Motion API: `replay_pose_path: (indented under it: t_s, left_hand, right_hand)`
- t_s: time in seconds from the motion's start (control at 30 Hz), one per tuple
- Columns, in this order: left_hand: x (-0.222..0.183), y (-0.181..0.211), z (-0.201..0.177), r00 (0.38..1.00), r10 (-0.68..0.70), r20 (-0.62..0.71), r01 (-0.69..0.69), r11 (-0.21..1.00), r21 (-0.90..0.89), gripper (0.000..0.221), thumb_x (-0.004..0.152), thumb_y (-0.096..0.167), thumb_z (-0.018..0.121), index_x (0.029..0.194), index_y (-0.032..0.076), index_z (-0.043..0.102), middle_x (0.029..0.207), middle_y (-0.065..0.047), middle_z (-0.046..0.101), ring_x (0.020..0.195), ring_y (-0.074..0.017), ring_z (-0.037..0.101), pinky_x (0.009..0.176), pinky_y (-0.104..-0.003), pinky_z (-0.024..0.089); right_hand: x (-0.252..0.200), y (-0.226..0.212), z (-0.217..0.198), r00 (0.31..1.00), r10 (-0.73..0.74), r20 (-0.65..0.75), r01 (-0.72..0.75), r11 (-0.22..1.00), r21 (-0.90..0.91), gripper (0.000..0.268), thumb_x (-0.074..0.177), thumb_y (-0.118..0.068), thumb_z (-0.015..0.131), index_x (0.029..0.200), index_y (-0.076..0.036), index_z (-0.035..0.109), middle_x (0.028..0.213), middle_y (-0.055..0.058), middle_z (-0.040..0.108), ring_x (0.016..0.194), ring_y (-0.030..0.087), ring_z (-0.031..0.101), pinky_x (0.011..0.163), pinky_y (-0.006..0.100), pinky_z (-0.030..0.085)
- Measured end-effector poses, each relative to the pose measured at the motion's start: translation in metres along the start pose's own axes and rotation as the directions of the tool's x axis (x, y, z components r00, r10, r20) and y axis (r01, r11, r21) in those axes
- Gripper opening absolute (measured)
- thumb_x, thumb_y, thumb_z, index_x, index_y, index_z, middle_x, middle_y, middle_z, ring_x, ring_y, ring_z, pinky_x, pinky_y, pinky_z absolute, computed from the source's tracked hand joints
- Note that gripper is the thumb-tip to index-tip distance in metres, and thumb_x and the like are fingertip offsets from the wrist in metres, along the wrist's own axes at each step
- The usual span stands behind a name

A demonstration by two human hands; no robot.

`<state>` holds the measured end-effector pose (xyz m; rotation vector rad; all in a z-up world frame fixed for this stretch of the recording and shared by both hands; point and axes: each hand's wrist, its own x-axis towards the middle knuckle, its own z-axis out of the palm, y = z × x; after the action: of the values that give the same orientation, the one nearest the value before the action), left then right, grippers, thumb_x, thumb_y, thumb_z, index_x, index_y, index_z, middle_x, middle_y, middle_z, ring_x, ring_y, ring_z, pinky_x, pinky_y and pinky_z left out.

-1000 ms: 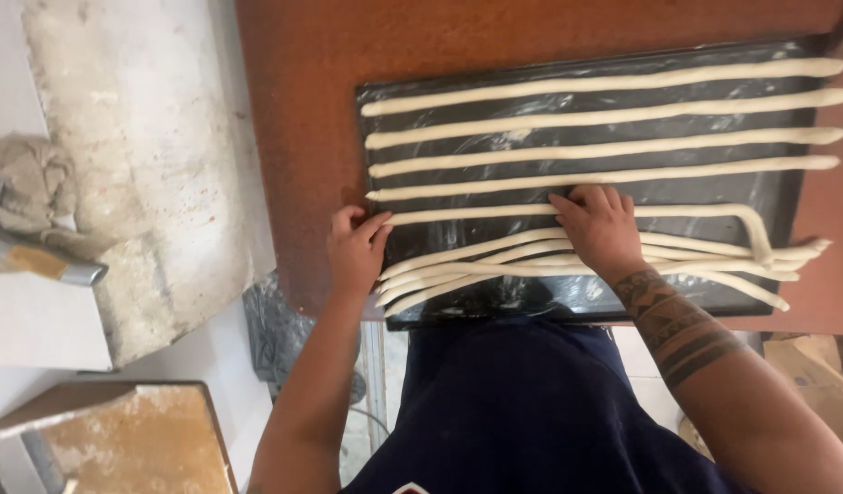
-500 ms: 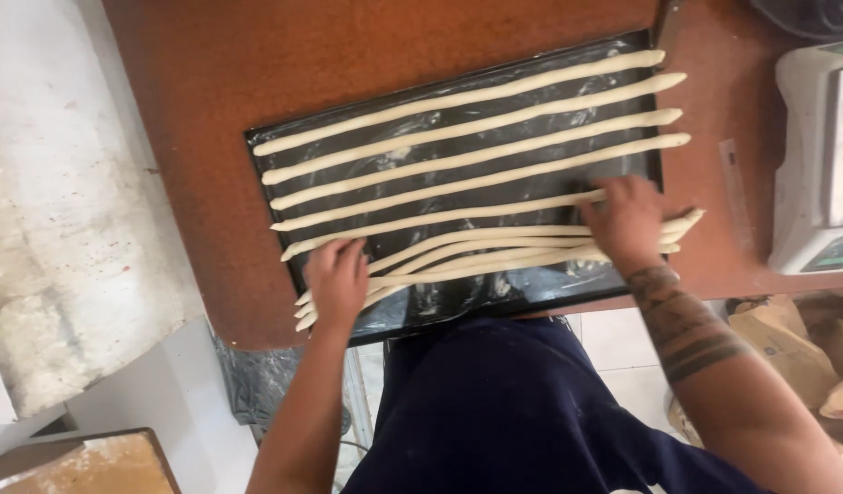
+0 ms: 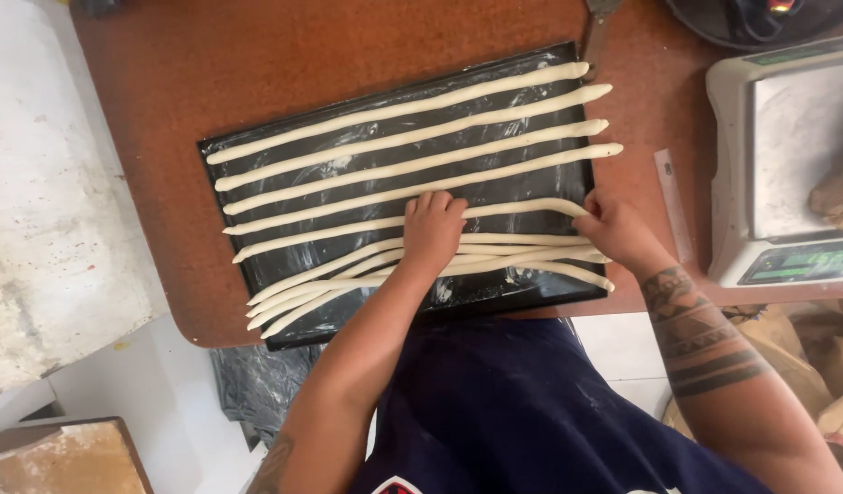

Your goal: Arranging long dough ropes on a baking sheet and cutting them into smaller pieces using a bench scraper

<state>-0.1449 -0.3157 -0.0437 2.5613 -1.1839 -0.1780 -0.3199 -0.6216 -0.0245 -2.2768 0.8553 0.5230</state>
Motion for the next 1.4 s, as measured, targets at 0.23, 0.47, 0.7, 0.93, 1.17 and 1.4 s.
replay_pose_path:
  t_s: [0.23, 0.47, 0.7, 0.93, 1.17, 1.4]
  left_hand:
    - [0.006, 0.002, -0.032, 0.997, 0.068, 0.035, -0.069, 0.998, 0.016, 0.028, 0.083, 0.023, 0.081, 0.107, 0.015, 0.068, 0.097, -0.003, 0.057, 0.100, -0.0270, 0.060, 0.093, -0.045, 0.045]
    - [0.016, 0.002, -0.028, 0.996, 0.060, 0.068, -0.061, 0.998, 0.009, 0.026, 0.090, 0.020, 0.077, 0.113, 0.015, 0.068, 0.100, -0.003, 0.055, 0.102, -0.0256, 0.059, 0.094, -0.045, 0.045]
    - [0.024, 0.013, -0.014, 0.993, 0.112, 0.031, -0.112, 0.994, 0.000, 0.031, 0.087, 0.021, 0.079, 0.114, 0.015, 0.067, 0.100, -0.003, 0.053, 0.103, -0.0248, 0.057, 0.093, -0.043, 0.043]
    - [0.028, 0.022, -0.016, 0.994, 0.111, 0.005, -0.111, 0.993, -0.039, 0.026, 0.091, 0.021, 0.077, 0.113, 0.014, 0.066, 0.100, -0.002, 0.053, 0.098, -0.0230, 0.056, 0.092, -0.042, 0.042]
    - [0.040, 0.039, -0.003, 0.988, 0.141, -0.058, -0.145, 0.988, -0.058, 0.031, 0.089, 0.025, 0.077, 0.116, 0.015, 0.067, 0.102, -0.003, 0.054, 0.101, -0.0253, 0.057, 0.092, -0.045, 0.042]
    - [0.040, 0.042, 0.003, 0.988, 0.111, -0.105, -0.119, 0.990, -0.074, 0.025, 0.089, 0.021, 0.077, 0.113, 0.015, 0.069, 0.099, -0.003, 0.055, 0.098, -0.0261, 0.058, 0.091, -0.045, 0.044]
  right_hand:
    - [0.004, 0.000, -0.033, 0.985, -0.173, -0.010, 0.173, 0.980, 0.097, 0.045, 0.075, -0.036, 0.086, 0.107, -0.013, 0.063, 0.077, 0.011, 0.062, 0.080, 0.033, 0.067, 0.070, 0.042, 0.048]
    - [0.024, 0.001, -0.045, 0.954, -0.293, -0.059, 0.260, 0.911, -0.319, 0.040, 0.091, -0.048, 0.072, 0.122, -0.025, 0.062, 0.090, 0.013, 0.071, 0.092, 0.039, 0.074, 0.083, 0.048, 0.059]
    - [0.029, 0.015, -0.041, 0.863, -0.454, -0.223, 0.388, 0.877, -0.285, 0.034, 0.092, -0.038, 0.078, 0.123, -0.029, 0.067, 0.118, 0.000, 0.063, 0.112, 0.027, 0.068, 0.086, 0.039, 0.061]
    - [0.034, 0.021, -0.043, 0.861, -0.437, -0.261, 0.385, 0.894, -0.230, 0.027, 0.093, -0.034, 0.081, 0.117, -0.028, 0.071, 0.117, -0.001, 0.064, 0.115, 0.025, 0.067, 0.088, 0.037, 0.060]
    - [0.035, 0.016, -0.037, 0.840, -0.444, -0.312, 0.386, 0.893, -0.233, 0.029, 0.091, -0.037, 0.084, 0.117, -0.029, 0.073, 0.112, -0.002, 0.066, 0.110, 0.023, 0.069, 0.088, 0.035, 0.061]
    - [0.040, 0.024, -0.033, 0.826, -0.469, -0.313, 0.377, 0.872, -0.313, 0.029, 0.090, -0.037, 0.083, 0.115, -0.029, 0.073, 0.114, -0.001, 0.068, 0.110, 0.023, 0.069, 0.090, 0.036, 0.061]
